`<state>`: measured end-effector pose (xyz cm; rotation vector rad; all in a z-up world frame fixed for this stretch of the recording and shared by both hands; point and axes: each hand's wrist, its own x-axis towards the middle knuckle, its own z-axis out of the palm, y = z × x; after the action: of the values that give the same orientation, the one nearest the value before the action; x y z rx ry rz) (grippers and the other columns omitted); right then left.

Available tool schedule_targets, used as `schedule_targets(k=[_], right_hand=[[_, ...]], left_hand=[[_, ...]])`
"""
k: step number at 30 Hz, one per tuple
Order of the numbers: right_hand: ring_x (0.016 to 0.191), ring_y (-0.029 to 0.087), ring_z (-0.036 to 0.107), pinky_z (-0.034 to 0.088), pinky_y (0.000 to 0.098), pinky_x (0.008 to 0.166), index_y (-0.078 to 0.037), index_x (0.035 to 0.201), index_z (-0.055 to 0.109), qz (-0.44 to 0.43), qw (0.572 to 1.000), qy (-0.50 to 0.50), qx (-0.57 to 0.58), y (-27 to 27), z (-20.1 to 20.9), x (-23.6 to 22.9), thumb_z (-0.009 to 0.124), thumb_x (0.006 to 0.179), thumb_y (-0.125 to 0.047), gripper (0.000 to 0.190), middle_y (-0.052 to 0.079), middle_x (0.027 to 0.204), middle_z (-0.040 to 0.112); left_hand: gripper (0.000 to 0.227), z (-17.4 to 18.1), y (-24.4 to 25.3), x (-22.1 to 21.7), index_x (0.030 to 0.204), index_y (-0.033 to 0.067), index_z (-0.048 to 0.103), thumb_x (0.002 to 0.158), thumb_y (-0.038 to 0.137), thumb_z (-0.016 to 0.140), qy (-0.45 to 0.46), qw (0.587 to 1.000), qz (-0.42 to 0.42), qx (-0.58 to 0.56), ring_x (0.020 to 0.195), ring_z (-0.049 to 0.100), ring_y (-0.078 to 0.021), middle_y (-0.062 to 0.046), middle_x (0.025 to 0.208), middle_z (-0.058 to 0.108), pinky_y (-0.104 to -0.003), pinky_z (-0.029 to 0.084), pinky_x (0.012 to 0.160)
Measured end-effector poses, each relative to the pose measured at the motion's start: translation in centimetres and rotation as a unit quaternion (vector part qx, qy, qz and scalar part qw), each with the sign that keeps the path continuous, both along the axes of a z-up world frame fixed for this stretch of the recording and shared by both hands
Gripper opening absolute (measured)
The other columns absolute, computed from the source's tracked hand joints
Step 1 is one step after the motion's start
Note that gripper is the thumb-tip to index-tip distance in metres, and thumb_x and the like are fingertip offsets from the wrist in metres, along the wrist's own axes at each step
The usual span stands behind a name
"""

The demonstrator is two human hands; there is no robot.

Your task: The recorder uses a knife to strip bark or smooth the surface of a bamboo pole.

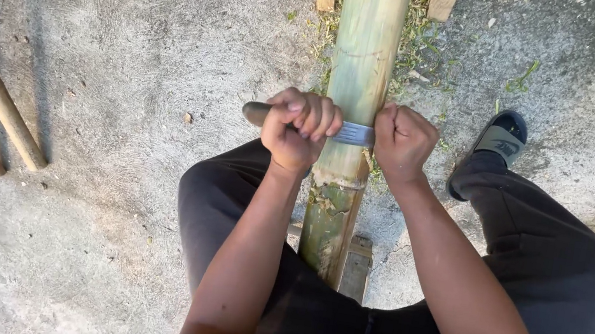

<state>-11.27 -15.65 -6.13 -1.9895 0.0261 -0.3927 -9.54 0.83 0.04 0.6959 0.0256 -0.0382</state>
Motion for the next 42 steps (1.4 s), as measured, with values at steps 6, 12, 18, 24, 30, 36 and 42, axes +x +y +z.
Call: schedule_targets(k=[6,12,18,24,30,36,42], right_hand=[[0.043,0.020,0.042,0.030,0.0393,0.046,0.000,0.060,0.051,-0.010,0.997,-0.068,-0.024,-0.3,-1.8,6.6,0.064,0.100,-0.003,0.042,0.010,0.053,0.047],[0.045,0.024,0.046,0.035,0.0396,0.049,0.001,0.063,0.051,-0.037,0.996,-0.083,-0.007,-0.1,-2.3,9.6,0.064,0.101,-0.004,0.040,0.014,0.056,0.049],[0.048,0.028,0.047,0.036,0.0411,0.051,0.001,0.065,0.052,-0.017,0.994,-0.104,-0.029,-0.6,-1.3,9.7,0.065,0.101,-0.004,0.038,0.015,0.059,0.050],[0.049,0.029,0.047,0.035,0.0414,0.051,0.001,0.066,0.051,0.003,0.993,-0.108,-0.049,-0.7,-0.8,9.2,0.066,0.098,-0.003,0.036,0.014,0.060,0.049],[0.051,0.029,0.049,0.037,0.0411,0.053,0.001,0.068,0.053,0.020,0.994,-0.103,-0.042,-0.8,-0.4,8.9,0.064,0.099,-0.002,0.034,0.015,0.062,0.051],[0.049,0.026,0.049,0.036,0.0402,0.051,0.000,0.067,0.055,0.026,0.995,-0.088,-0.047,-0.6,-0.2,8.1,0.064,0.099,-0.002,0.033,0.013,0.060,0.051],[0.046,0.025,0.045,0.034,0.0408,0.049,0.001,0.064,0.051,0.025,0.998,-0.045,-0.041,-0.2,-0.5,1.4,0.062,0.099,-0.002,0.037,0.013,0.057,0.048]], left_hand=[[0.033,0.7,-0.8,5.5,0.073,0.0077,0.038,0.097,0.025,0.052,0.007,0.999,0.042,0.002,0.055,0.033,-0.0206,-0.004,0.058,0.034,-0.039,0.036,0.062],[0.044,-0.6,-1.8,9.6,0.066,0.0123,0.035,0.104,0.028,0.050,0.001,1.000,-0.003,-0.016,0.050,0.032,-0.0174,-0.002,0.053,0.031,-0.037,0.036,0.056],[0.037,-0.1,-0.9,9.1,0.067,0.0114,0.033,0.099,0.021,0.049,-0.023,1.000,-0.008,-0.009,0.052,0.030,-0.0185,-0.004,0.055,0.029,-0.039,0.036,0.059],[0.035,0.0,-0.8,8.1,0.066,0.0121,0.033,0.097,0.019,0.048,-0.014,1.000,0.006,-0.021,0.049,0.029,-0.0178,-0.003,0.053,0.029,-0.038,0.036,0.057],[0.036,-0.2,-0.8,7.8,0.065,0.0121,0.033,0.097,0.019,0.048,-0.007,0.999,0.015,-0.027,0.050,0.028,-0.0180,-0.003,0.053,0.029,-0.038,0.036,0.058],[0.035,0.1,-0.7,7.0,0.065,0.0124,0.033,0.096,0.019,0.049,0.013,1.000,0.023,-0.016,0.050,0.029,-0.0176,-0.003,0.053,0.029,-0.038,0.037,0.058],[0.036,0.0,-0.6,0.5,0.064,0.0120,0.033,0.096,0.020,0.049,0.032,0.999,0.009,0.001,0.050,0.030,-0.0172,-0.002,0.053,0.030,-0.037,0.036,0.058]])
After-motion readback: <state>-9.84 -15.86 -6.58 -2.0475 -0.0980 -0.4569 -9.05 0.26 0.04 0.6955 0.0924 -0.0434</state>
